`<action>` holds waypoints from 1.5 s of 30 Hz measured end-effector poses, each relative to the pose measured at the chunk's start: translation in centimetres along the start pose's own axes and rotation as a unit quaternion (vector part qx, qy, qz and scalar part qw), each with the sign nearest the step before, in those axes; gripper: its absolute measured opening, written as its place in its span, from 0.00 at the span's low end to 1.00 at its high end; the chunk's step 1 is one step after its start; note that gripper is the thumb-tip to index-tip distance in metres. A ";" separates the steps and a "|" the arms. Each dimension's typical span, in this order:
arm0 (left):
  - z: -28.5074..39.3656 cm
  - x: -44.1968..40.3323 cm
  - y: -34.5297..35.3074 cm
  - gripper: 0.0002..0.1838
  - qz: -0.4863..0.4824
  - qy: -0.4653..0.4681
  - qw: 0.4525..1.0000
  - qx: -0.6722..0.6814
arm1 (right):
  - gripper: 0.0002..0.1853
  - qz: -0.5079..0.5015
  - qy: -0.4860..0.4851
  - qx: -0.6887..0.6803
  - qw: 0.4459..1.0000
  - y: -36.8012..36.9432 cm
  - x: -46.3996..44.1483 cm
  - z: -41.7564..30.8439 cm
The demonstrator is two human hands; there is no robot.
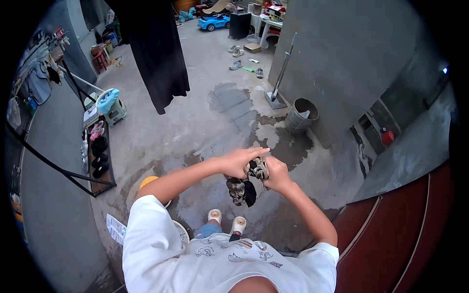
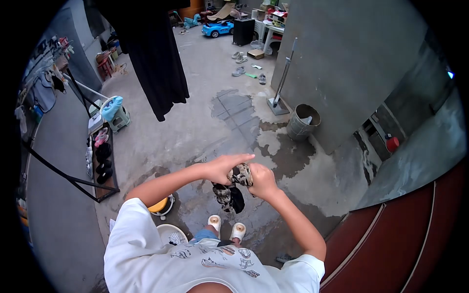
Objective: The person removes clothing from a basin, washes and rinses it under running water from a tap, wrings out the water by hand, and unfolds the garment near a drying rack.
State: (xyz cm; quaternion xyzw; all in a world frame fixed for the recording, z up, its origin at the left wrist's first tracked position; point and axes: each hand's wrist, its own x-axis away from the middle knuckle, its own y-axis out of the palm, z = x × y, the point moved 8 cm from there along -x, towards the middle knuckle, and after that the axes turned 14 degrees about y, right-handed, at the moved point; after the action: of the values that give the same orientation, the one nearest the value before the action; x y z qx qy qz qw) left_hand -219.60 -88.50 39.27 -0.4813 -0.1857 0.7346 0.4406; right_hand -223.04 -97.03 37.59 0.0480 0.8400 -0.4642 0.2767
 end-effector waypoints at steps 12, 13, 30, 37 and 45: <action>-11.0 9.5 -1.1 0.17 0.076 -0.415 0.839 0.343 | 0.21 -0.047 -0.157 0.107 0.981 8.1 -10.3 -1.6; -11.3 10.8 -0.8 0.17 0.149 -0.398 0.801 0.421 | 0.21 -0.004 -0.145 0.082 0.986 9.3 -10.4 -1.6; -10.7 21.6 11.7 0.18 0.506 -0.504 0.289 0.638 | 0.29 0.201 0.321 -0.254 0.890 21.8 1.6 4.5; -6.2 19.5 15.8 0.12 0.420 -0.511 0.175 0.730 | 0.22 -0.168 0.246 -0.234 0.926 23.1 8.1 7.1; -9.7 10.6 17.6 0.19 0.472 -0.478 0.184 0.718 | 0.11 0.080 0.548 -0.695 0.458 25.5 10.9 12.0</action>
State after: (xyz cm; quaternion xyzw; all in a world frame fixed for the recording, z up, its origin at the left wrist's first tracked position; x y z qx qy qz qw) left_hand -220.98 -90.78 16.69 0.4910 0.5099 0.7063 -0.0095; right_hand -218.61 -94.20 7.83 0.1511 0.8553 0.4199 -0.2634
